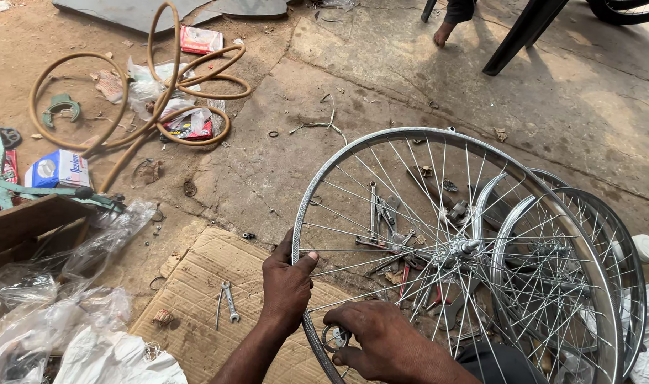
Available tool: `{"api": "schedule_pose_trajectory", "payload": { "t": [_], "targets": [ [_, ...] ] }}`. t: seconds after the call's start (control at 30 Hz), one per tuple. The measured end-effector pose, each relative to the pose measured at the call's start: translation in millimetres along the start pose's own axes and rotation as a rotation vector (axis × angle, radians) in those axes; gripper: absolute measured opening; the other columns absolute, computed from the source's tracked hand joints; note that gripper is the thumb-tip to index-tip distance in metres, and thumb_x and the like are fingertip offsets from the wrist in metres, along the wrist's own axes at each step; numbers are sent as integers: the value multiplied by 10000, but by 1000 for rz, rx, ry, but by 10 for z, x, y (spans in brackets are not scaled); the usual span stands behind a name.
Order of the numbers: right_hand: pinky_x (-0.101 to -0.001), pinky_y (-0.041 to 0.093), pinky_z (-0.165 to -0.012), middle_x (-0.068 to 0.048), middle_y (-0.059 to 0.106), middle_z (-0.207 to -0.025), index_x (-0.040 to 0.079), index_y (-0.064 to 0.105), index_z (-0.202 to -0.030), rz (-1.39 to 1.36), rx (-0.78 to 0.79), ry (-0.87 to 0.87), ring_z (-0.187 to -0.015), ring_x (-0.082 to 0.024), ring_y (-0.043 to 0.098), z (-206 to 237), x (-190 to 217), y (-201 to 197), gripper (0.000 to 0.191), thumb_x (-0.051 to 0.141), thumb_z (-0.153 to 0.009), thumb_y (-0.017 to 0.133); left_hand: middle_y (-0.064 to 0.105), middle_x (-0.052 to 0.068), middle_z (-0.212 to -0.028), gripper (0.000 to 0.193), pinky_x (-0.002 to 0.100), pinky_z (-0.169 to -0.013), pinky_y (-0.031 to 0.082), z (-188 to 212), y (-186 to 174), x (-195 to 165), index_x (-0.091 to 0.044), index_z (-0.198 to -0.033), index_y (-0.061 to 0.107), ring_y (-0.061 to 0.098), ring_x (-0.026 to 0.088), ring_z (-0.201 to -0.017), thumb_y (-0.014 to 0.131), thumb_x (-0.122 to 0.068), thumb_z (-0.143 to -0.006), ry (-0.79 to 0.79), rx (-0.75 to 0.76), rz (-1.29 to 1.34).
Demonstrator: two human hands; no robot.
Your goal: The person uses a spoke wrench to tighten the nipples on a bicycle wheel rim. They rotate the wheel and adjust multiple spokes sequentially to true the wheel.
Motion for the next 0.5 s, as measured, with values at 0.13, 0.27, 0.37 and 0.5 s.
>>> {"api": "schedule_pose_trajectory", "payload": {
  "t": [0.13,0.27,0.37,0.5],
  "targets": [
    [-387,601,-976,-90,727,-1118,79,630,-1175,-36,35,166,-1057,-181,730,-12,-47,73,344,225,-882,738,584,40,-701,680,244,-392,381,-7,16,-14,-63,-1547,442,449,78,-483,642,-9,-900,17,3,1],
    [-387,619,-851,-114,695,-1139,52,702,-935,11,-171,-189,-991,-221,708,49,123,-16,130,180,-927,727,613,43,-729,676,229,-413,427,18,16,-27,-97,-1554,431,489,73,-507,631,-22,-912,14,-5,-45],
    [-422,581,-851,-140,682,-1162,74,739,-960,56,-180,-309,-993,-253,692,149,105,-42,170,243,-942,745,604,43,-718,671,231,-407,419,33,12,-45,-125,-1557,456,460,75,-496,624,-36,-914,31,2,-69],
    [-390,597,-804,-77,685,-1037,63,685,-1118,-8,-98,2,-908,-220,695,43,-69,126,329,285,-885,752,621,40,-728,653,244,-397,409,28,5,-54,-106,-1539,482,453,84,-488,631,-32,-907,22,-11,-42]
  ]
}}
Point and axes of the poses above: each hand's wrist, its own z-axis away from the middle knuckle, its own y-axis out of the palm, x = y × z, the point moved 5 cm from there along -z, towards the middle knuckle
